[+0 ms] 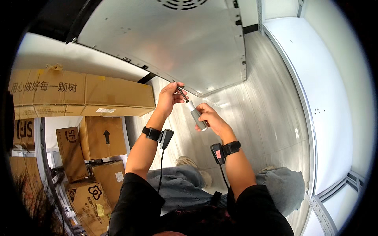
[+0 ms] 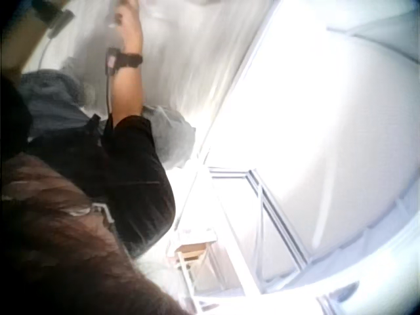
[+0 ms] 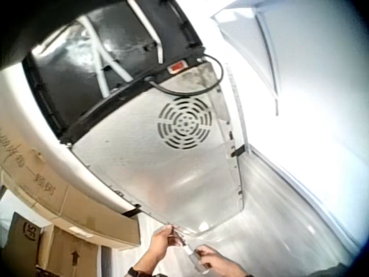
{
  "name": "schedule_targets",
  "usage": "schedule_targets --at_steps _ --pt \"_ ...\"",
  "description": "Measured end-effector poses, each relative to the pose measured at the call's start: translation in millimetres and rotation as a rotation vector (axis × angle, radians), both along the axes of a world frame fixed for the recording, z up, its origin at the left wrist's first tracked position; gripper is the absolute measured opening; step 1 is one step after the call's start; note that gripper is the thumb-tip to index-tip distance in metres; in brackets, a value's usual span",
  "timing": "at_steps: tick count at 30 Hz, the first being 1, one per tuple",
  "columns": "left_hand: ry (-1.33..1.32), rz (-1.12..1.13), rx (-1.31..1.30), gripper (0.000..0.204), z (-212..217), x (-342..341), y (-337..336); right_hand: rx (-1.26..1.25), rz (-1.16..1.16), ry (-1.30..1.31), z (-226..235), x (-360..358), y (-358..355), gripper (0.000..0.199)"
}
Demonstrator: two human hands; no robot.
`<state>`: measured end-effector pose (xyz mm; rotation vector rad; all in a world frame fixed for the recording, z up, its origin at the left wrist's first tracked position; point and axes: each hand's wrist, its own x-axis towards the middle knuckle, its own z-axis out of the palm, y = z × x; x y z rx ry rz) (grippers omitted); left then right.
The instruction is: The person is assembling a large appliance, likely a refrigerator, by securing its back panel to the main body. They use a screwdriver to tighten multiple screws along the edges of the metal casing while sitting on the floor.
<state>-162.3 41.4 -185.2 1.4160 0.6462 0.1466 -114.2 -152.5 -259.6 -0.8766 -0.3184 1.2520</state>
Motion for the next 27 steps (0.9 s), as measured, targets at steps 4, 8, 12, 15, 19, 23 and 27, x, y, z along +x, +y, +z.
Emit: schedule_targets --at_steps 4,8,12,15,19,23,27 --pt "-0.125 -0.02 0.011 0.03 21.1 -5.6 9.1 0.068 -0.08 -0.15 31.4 3.9 -1.2 0.031" --pt "-0.269 -0.083 -0.064 0.03 71.5 -4.1 12.0 0.005 -0.241 -0.322 91.8 1.3 -7.0 0.033" --pt "-0.374 -0.202 -0.141 0.03 111.6 4.2 21.6 -0.065 -0.459 -0.479 143.2 -5.5 -11.9 0.03" --pt "-0.44 -0.257 -0.243 0.029 133.6 1.8 29.1 -0.069 -0.665 -0.514 178.0 -21.2 -8.8 0.028" --pt "-0.507 -0.351 -0.268 0.03 165.9 -0.6 41.5 -0.152 -0.795 -0.644 221.3 -56.7 6.6 0.024" --pt "-0.577 -0.446 -0.21 0.031 175.4 9.5 50.2 -0.201 -0.928 -0.738 236.6 -88.1 25.9 0.024" --pt "-0.677 -0.464 -0.197 0.031 167.1 27.1 48.1 -0.283 -1.032 -0.811 250.1 -103.6 36.2 0.024"
